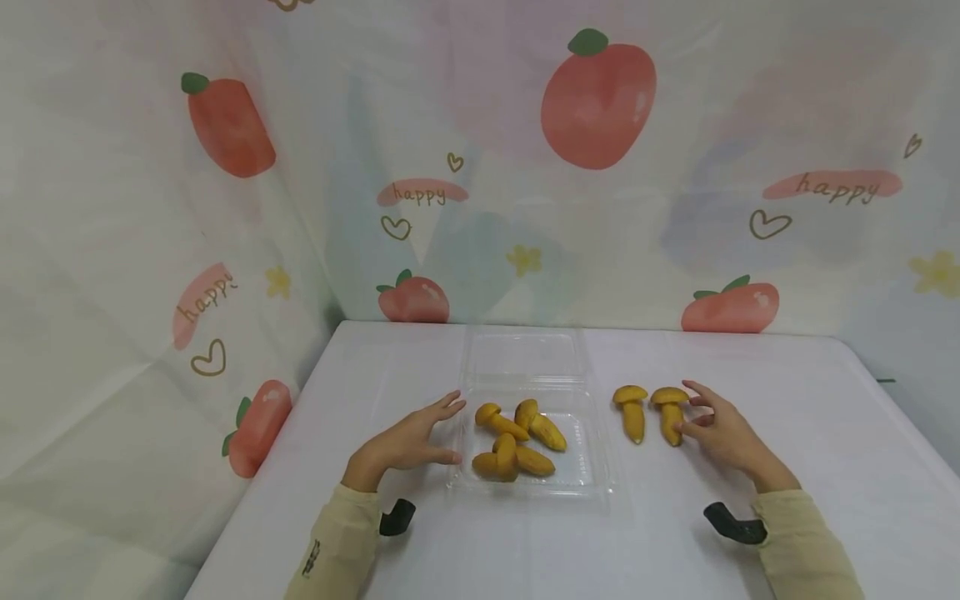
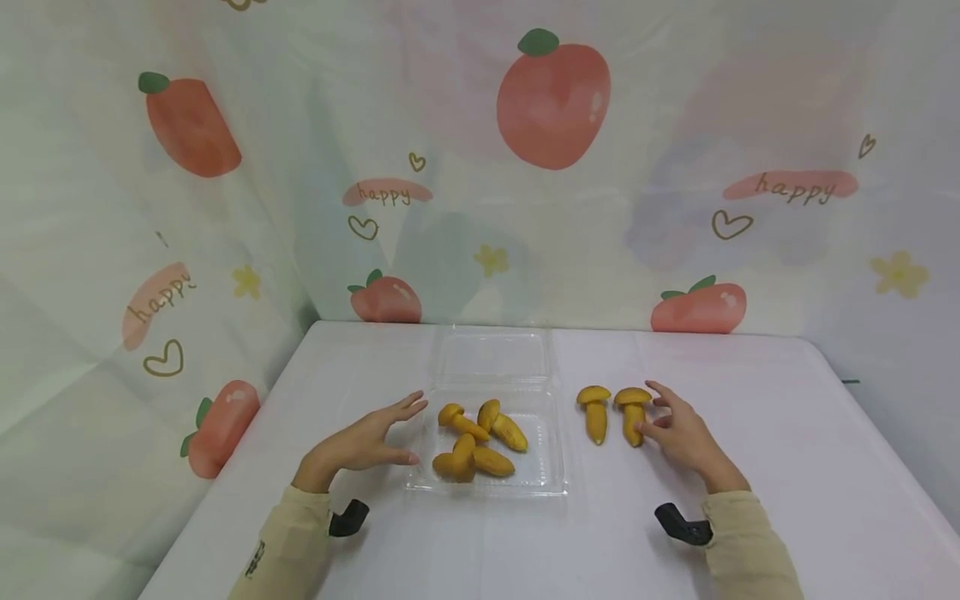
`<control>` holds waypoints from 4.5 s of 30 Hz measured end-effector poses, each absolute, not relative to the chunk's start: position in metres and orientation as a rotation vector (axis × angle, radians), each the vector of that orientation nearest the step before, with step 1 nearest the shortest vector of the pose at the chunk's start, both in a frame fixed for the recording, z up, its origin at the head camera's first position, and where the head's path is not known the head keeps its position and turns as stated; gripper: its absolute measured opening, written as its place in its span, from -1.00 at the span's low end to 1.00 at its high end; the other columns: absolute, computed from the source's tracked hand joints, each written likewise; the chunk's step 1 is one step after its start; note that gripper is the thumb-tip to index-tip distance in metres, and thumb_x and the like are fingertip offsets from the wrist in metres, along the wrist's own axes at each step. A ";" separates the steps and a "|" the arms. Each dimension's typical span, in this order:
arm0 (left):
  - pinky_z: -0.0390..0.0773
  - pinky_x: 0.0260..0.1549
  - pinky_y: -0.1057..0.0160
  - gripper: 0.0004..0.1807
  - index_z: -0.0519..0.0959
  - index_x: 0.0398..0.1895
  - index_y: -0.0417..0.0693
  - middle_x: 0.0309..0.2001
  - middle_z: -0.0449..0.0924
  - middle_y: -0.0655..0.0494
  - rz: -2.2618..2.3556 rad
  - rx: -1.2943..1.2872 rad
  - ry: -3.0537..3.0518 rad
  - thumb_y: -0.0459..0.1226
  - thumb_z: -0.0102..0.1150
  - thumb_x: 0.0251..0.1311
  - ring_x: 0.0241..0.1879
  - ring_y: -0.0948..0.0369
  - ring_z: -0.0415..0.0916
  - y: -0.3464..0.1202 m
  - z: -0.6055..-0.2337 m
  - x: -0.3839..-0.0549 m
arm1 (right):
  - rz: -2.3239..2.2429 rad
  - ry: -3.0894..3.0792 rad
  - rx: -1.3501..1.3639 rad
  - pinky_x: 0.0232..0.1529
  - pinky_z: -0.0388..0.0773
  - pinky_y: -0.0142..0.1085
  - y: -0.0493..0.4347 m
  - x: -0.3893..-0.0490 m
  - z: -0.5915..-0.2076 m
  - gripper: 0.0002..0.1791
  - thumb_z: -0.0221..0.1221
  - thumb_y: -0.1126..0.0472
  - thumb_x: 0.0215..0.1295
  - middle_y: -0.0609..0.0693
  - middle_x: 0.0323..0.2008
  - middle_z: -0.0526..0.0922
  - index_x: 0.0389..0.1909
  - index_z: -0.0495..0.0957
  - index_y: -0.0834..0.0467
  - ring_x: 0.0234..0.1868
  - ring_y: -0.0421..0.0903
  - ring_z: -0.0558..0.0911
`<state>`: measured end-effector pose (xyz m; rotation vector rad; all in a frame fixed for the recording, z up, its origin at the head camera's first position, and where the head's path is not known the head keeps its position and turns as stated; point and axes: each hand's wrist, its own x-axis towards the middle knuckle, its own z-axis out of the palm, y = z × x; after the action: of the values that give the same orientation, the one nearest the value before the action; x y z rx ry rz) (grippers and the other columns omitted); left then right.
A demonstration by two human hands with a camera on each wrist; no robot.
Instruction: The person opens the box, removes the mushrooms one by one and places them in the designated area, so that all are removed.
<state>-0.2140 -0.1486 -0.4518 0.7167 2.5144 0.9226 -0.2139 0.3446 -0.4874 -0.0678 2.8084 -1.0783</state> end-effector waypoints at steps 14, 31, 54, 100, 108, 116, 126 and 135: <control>0.11 0.50 -0.27 -0.08 0.15 0.59 -0.06 0.65 -0.07 -0.03 0.927 0.691 2.512 -0.18 0.41 0.22 0.61 -0.12 -0.04 -0.147 -0.450 -0.214 | -1.067 2.951 -0.174 0.20 0.36 0.45 0.318 -0.207 -0.461 -0.24 0.19 0.12 0.46 0.57 0.33 0.26 0.51 0.10 0.36 0.29 0.51 0.29; 0.12 0.49 -0.28 -0.07 0.14 0.59 -0.06 0.65 -0.07 -0.04 0.922 0.683 2.515 -0.18 0.42 0.21 0.61 -0.13 -0.04 -0.147 -0.451 -0.214 | -1.147 3.009 -0.475 0.22 0.44 0.35 0.259 -0.191 -0.448 -0.33 0.21 0.19 0.43 0.39 0.37 0.35 0.48 0.24 0.24 0.33 0.37 0.37; 0.08 0.51 -0.29 -0.06 0.15 0.59 -0.05 0.66 -0.07 0.00 0.943 0.631 2.502 -0.19 0.43 0.20 0.62 -0.11 -0.05 -0.150 -0.455 -0.211 | -1.134 2.760 -0.770 0.30 0.45 0.26 0.170 -0.173 -0.455 -0.34 0.21 0.08 0.44 0.25 0.41 0.38 0.47 0.29 0.16 0.40 0.31 0.40; 0.12 0.50 -0.26 -0.06 0.16 0.58 -0.12 0.65 -0.06 -0.09 0.917 0.715 2.535 -0.16 0.44 0.19 0.61 -0.13 -0.03 -0.143 -0.453 -0.213 | -1.047 2.682 -0.774 0.25 0.37 0.42 0.155 -0.185 -0.479 -0.40 0.16 -0.09 0.46 0.49 0.38 0.28 0.36 0.44 0.17 0.34 0.49 0.39; 0.12 0.50 -0.27 -0.05 0.17 0.57 -0.12 0.64 -0.05 -0.08 0.920 0.699 2.540 -0.16 0.45 0.17 0.61 -0.14 -0.02 -0.140 -0.453 -0.212 | -1.018 2.695 -0.862 0.28 0.34 0.41 0.162 -0.185 -0.473 -0.43 0.21 0.04 0.43 0.49 0.34 0.37 0.33 0.46 0.27 0.34 0.50 0.37; 0.13 0.48 -0.29 -0.05 0.17 0.58 -0.11 0.64 -0.03 -0.06 0.911 0.668 2.547 -0.15 0.46 0.17 0.60 -0.15 0.00 -0.142 -0.453 -0.211 | -1.092 2.778 -0.771 0.25 0.51 0.23 0.165 -0.180 -0.458 -0.45 0.24 0.31 0.38 0.33 0.38 0.39 0.38 0.41 0.16 0.37 0.34 0.43; 0.11 0.49 -0.28 -0.04 0.16 0.58 -0.11 0.65 -0.04 -0.06 0.928 0.678 2.535 -0.15 0.46 0.17 0.60 -0.15 -0.03 -0.142 -0.454 -0.209 | -1.164 2.908 -0.798 -0.07 0.67 -0.06 0.179 -0.182 -0.447 -0.39 0.25 0.43 0.32 0.17 0.30 0.51 0.37 0.43 0.06 0.19 0.13 0.57; 0.12 0.49 -0.29 -0.05 0.17 0.57 -0.15 0.64 -0.03 -0.12 0.932 0.709 2.540 -0.17 0.45 0.17 0.60 -0.17 -0.01 -0.144 -0.452 -0.209 | -1.194 2.945 -0.797 -0.12 0.63 -0.19 0.184 -0.185 -0.445 -0.32 0.25 0.45 0.30 0.15 0.29 0.53 0.43 0.37 0.06 0.14 0.08 0.57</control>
<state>-0.2089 -0.1441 -0.4520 0.7085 2.5405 0.9317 -0.1847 0.1838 -0.4445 -0.7969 2.9445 -1.1939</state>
